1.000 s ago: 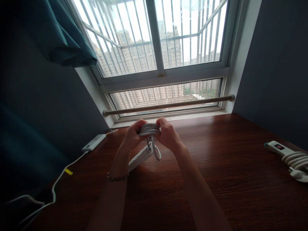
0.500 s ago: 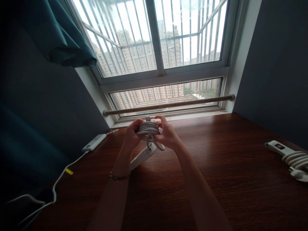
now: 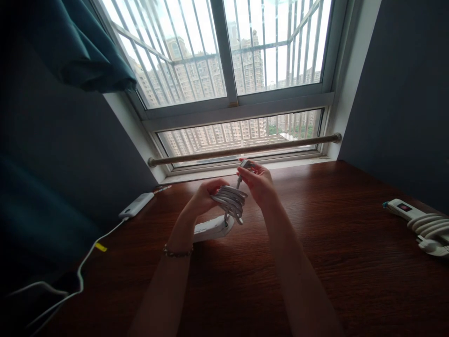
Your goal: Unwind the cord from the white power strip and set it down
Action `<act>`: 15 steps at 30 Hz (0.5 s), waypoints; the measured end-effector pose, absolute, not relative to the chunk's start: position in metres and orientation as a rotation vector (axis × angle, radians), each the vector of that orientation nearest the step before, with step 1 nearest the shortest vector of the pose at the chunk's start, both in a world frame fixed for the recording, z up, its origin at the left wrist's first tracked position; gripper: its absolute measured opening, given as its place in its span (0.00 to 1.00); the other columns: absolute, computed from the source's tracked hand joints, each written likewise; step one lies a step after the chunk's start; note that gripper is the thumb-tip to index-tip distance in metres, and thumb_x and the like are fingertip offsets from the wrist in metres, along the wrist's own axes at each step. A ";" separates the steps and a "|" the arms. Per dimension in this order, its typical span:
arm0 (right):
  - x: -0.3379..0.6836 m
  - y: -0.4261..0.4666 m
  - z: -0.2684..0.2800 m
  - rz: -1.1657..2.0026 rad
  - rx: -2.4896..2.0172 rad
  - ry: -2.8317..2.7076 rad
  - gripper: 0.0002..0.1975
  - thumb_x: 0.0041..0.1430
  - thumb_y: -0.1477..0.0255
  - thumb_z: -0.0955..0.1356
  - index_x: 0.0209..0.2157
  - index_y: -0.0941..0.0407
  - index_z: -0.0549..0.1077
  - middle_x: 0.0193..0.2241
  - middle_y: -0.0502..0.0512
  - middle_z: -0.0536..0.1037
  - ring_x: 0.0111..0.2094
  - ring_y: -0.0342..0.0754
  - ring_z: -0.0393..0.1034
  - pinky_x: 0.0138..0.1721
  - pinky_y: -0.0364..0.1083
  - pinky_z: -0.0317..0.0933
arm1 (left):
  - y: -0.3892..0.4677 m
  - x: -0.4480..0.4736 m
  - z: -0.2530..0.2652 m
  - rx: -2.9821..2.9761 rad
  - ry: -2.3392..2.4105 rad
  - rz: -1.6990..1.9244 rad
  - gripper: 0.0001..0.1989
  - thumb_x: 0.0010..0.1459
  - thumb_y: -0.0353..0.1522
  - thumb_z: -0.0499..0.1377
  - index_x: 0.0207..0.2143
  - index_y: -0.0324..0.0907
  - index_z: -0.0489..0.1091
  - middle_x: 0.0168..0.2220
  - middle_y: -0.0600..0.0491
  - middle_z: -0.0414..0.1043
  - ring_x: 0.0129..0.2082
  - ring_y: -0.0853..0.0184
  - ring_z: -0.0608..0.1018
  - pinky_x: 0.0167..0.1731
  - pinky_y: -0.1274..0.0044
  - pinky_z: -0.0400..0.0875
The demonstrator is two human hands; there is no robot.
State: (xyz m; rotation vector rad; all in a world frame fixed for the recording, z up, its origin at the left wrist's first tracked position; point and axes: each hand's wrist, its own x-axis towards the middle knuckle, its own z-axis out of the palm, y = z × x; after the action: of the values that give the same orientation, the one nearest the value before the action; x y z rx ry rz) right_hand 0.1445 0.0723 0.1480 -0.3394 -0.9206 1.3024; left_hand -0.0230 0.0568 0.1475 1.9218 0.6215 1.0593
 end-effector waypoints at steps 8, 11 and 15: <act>0.191 0.090 0.142 1.023 -0.305 -0.520 0.13 0.44 0.70 0.74 0.28 0.58 0.67 0.24 0.45 0.70 0.29 0.40 0.70 0.36 0.46 0.69 | 0.066 -0.038 0.142 1.760 0.628 1.007 0.17 0.42 0.32 0.66 0.35 0.35 0.69 0.26 0.51 0.71 0.25 0.70 0.72 0.25 0.80 0.66; 0.202 0.093 0.142 0.975 -0.313 -0.428 0.12 0.47 0.69 0.72 0.29 0.59 0.66 0.24 0.45 0.68 0.28 0.39 0.70 0.35 0.44 0.70 | 0.068 -0.041 0.141 1.822 0.673 1.019 0.14 0.43 0.31 0.65 0.34 0.34 0.71 0.26 0.51 0.71 0.25 0.70 0.72 0.25 0.80 0.66; 0.219 0.095 0.142 0.903 -0.301 -0.346 0.07 0.53 0.72 0.68 0.30 0.58 0.66 0.25 0.45 0.68 0.26 0.36 0.68 0.33 0.39 0.70 | 0.071 -0.045 0.140 1.939 0.721 1.016 0.10 0.44 0.30 0.63 0.31 0.34 0.73 0.27 0.51 0.72 0.26 0.69 0.72 0.27 0.80 0.66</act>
State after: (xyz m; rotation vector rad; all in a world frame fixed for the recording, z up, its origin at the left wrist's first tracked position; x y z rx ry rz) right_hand 0.2195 0.0954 0.1422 -0.3008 -0.3461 0.9029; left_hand -0.0447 0.0707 0.1399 1.9390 0.7213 1.0160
